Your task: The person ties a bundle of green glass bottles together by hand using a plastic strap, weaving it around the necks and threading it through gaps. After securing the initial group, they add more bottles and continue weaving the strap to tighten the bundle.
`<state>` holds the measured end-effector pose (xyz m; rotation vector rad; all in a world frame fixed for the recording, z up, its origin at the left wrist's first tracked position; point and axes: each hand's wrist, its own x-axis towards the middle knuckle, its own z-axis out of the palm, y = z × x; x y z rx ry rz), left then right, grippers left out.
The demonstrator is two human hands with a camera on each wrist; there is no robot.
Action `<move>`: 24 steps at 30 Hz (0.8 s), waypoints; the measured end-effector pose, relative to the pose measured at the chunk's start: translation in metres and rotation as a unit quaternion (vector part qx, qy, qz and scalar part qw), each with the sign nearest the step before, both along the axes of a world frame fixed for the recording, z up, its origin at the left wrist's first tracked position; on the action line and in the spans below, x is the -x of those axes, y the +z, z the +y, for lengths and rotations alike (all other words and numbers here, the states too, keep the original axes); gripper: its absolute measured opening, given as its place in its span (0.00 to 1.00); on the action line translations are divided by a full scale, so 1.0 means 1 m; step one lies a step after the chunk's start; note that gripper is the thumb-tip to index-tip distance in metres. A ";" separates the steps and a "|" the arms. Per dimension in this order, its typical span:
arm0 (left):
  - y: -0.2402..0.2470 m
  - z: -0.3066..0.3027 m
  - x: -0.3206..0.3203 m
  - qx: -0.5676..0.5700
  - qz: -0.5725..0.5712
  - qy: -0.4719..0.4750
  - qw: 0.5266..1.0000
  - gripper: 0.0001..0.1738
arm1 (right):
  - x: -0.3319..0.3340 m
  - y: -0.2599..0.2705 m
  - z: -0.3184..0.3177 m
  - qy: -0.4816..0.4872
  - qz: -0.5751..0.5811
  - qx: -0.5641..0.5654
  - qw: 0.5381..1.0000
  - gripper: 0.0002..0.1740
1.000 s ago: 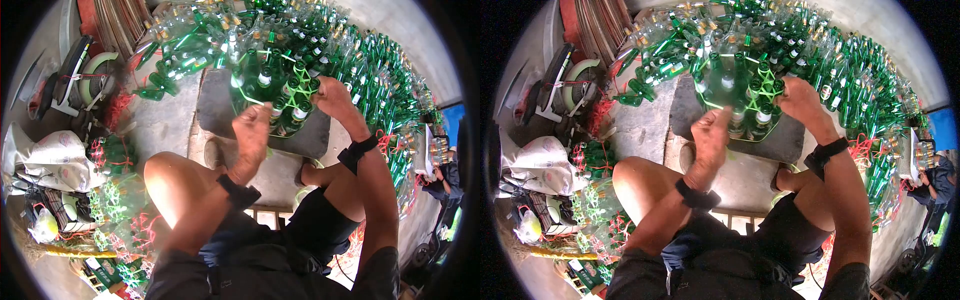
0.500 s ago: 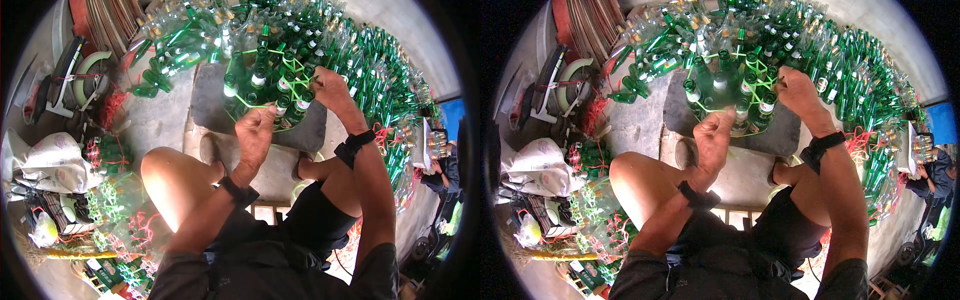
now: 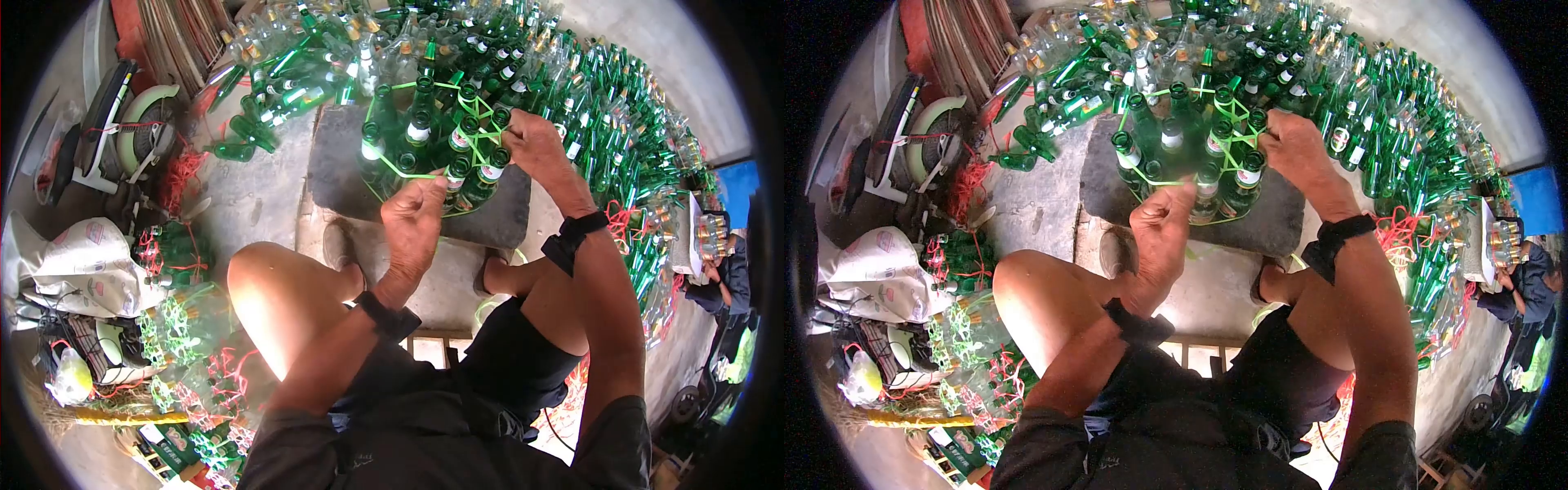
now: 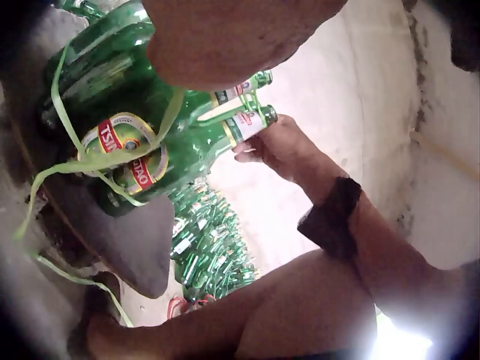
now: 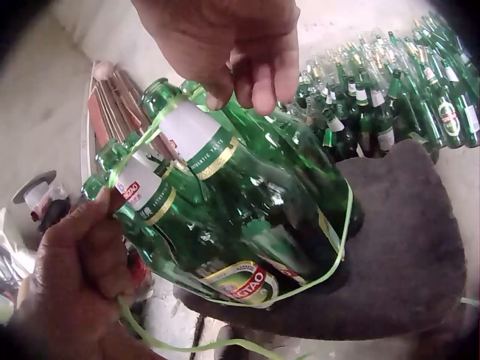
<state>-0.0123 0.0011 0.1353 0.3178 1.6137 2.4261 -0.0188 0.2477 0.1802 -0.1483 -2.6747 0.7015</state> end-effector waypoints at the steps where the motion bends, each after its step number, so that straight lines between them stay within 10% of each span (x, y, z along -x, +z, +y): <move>1: 0.000 0.001 -0.001 0.008 0.003 0.013 1.000 0.09 | 0.001 0.003 0.000 0.001 -0.001 0.001 1.000 0.10; 14: 0.001 0.017 -0.018 0.015 0.016 0.026 0.999 0.10 | 0.018 0.007 0.017 0.072 0.025 -0.048 0.996 0.08; 17: 0.004 0.016 -0.017 -0.002 0.009 0.016 1.000 0.09 | 0.013 0.017 0.007 -0.007 -0.104 0.128 0.986 0.05; 24: 0.001 0.012 -0.015 -0.010 -0.038 -0.007 0.999 0.10 | 0.001 0.041 0.005 -0.048 0.053 0.016 0.997 0.09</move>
